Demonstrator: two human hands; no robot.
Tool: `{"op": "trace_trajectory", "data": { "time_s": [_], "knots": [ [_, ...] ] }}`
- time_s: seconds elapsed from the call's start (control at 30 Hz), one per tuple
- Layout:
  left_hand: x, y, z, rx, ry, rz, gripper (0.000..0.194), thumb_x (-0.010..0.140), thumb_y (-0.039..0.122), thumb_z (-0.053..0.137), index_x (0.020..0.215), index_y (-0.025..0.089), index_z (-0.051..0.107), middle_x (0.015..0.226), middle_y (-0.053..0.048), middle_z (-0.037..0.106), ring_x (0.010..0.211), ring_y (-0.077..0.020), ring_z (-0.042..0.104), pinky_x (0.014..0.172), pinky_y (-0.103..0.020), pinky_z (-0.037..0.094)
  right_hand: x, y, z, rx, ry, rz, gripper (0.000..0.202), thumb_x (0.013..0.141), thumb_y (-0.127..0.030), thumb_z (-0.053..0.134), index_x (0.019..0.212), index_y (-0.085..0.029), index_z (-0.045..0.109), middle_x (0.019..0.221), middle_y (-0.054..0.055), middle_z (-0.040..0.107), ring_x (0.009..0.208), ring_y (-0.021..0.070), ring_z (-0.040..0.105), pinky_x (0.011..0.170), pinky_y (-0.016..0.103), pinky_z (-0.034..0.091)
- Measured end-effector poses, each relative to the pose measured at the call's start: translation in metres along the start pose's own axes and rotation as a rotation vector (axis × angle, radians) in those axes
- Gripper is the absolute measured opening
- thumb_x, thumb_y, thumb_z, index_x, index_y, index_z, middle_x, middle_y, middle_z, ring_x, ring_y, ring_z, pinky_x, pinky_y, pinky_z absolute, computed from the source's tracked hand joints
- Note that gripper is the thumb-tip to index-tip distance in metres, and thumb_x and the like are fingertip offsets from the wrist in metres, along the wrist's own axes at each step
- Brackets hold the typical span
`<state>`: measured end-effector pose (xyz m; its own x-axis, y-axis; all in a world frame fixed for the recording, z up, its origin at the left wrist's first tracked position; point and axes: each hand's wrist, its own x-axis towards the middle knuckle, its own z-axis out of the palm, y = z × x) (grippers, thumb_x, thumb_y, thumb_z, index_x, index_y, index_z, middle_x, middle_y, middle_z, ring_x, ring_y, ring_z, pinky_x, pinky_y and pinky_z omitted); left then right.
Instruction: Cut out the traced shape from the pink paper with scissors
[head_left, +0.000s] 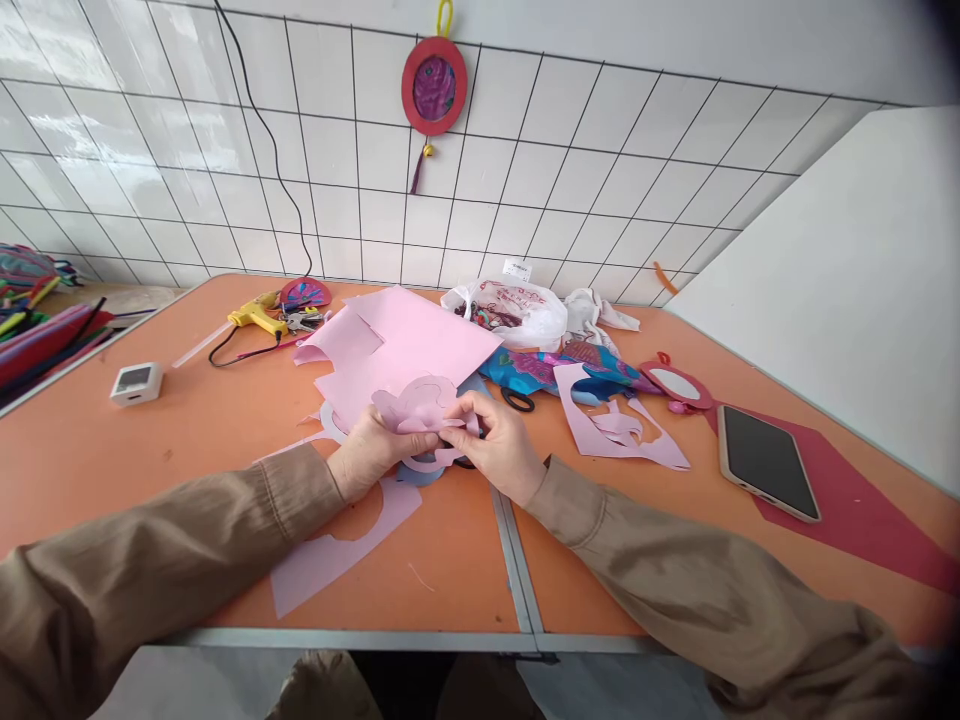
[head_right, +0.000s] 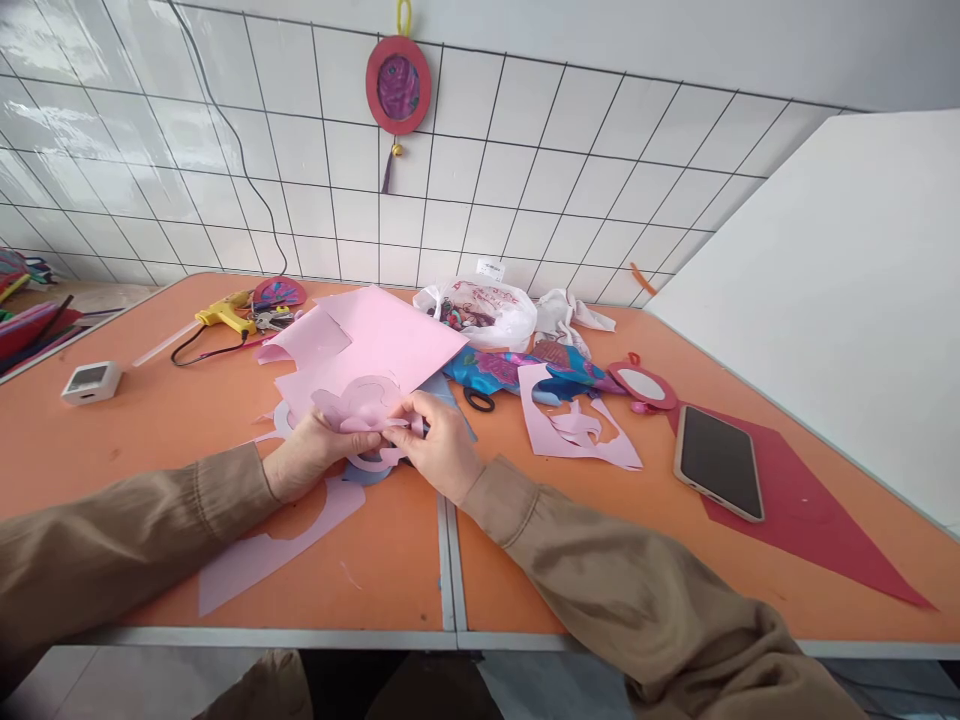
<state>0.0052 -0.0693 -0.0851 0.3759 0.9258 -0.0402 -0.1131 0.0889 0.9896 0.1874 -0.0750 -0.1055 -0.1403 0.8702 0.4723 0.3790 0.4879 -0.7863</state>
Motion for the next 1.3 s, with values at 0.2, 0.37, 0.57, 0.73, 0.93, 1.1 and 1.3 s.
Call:
{"op": "trace_trajectory", "data": {
  "time_s": [0.2, 0.37, 0.57, 0.73, 0.93, 1.1, 1.3],
  "knots": [
    [0.000, -0.003, 0.000, 0.011, 0.019, -0.001, 0.036, 0.062, 0.039, 0.089, 0.075, 0.011, 0.072, 0.069, -0.006, 0.071, 0.063, -0.0161, 0.063, 0.061, -0.028, 0.051, -0.002, -0.001, 0.004, 0.151, 0.019, 0.031, 0.039, 0.075, -0.021, 0.069, 0.113, -0.024, 0.057, 0.091, 0.002, 0.066, 0.078, 0.0186, 0.065, 0.068, 0.031, 0.056],
    [0.001, -0.004, -0.001, -0.003, 0.000, 0.027, 0.037, 0.062, 0.041, 0.088, 0.079, 0.012, 0.073, 0.071, -0.005, 0.071, 0.064, -0.0157, 0.063, 0.063, -0.028, 0.052, -0.002, -0.006, 0.004, 0.192, 0.008, 0.076, 0.051, 0.076, -0.020, 0.068, 0.124, -0.024, 0.055, 0.077, -0.001, 0.058, 0.069, 0.0173, 0.059, 0.062, 0.030, 0.052],
    [0.002, -0.007, -0.002, -0.005, -0.022, 0.025, 0.037, 0.066, 0.040, 0.086, 0.083, 0.009, 0.075, 0.071, -0.009, 0.074, 0.068, -0.0193, 0.066, 0.068, -0.031, 0.054, 0.000, -0.008, 0.003, 0.270, 0.032, 0.181, 0.055, 0.071, -0.019, 0.070, 0.124, -0.022, 0.058, 0.065, -0.007, 0.049, 0.054, 0.0124, 0.049, 0.050, 0.027, 0.044],
    [0.001, -0.005, -0.001, -0.035, -0.018, 0.009, 0.030, 0.065, 0.035, 0.086, 0.078, 0.011, 0.075, 0.066, -0.006, 0.073, 0.063, -0.0177, 0.065, 0.063, -0.029, 0.053, 0.003, -0.004, 0.001, 0.322, 0.003, 0.259, 0.053, 0.067, -0.030, 0.080, 0.117, -0.018, 0.065, 0.064, -0.004, 0.060, 0.059, 0.0158, 0.059, 0.056, 0.030, 0.052],
    [0.001, 0.001, -0.001, -0.083, 0.008, -0.018, 0.024, 0.065, 0.032, 0.087, 0.069, 0.013, 0.075, 0.062, -0.005, 0.072, 0.058, -0.0161, 0.062, 0.061, -0.028, 0.052, 0.001, -0.006, -0.009, 0.266, 0.042, 0.111, 0.059, 0.083, -0.057, 0.069, 0.127, -0.018, 0.066, 0.088, 0.008, 0.077, 0.085, 0.0263, 0.074, 0.080, 0.043, 0.060],
    [0.006, -0.003, -0.006, -0.167, 0.042, -0.036, 0.031, 0.064, 0.040, 0.088, 0.071, 0.012, 0.077, 0.067, -0.009, 0.074, 0.061, -0.0179, 0.065, 0.065, -0.032, 0.056, 0.003, 0.003, -0.024, 0.004, 0.059, 0.022, 0.041, 0.100, -0.047, 0.044, 0.122, -0.019, 0.065, 0.098, 0.012, 0.077, 0.087, 0.0248, 0.074, 0.068, 0.037, 0.061],
    [0.014, -0.006, -0.015, -0.284, 0.059, -0.053, 0.040, 0.061, 0.047, 0.088, 0.078, 0.012, 0.078, 0.079, -0.011, 0.077, 0.063, -0.0179, 0.066, 0.068, -0.033, 0.058, 0.003, 0.013, -0.028, -0.374, -0.151, -0.090, 0.015, 0.079, -0.013, 0.065, 0.089, -0.019, 0.074, 0.096, 0.011, 0.075, 0.093, 0.0307, 0.068, 0.086, 0.049, 0.055]
  ]
}}
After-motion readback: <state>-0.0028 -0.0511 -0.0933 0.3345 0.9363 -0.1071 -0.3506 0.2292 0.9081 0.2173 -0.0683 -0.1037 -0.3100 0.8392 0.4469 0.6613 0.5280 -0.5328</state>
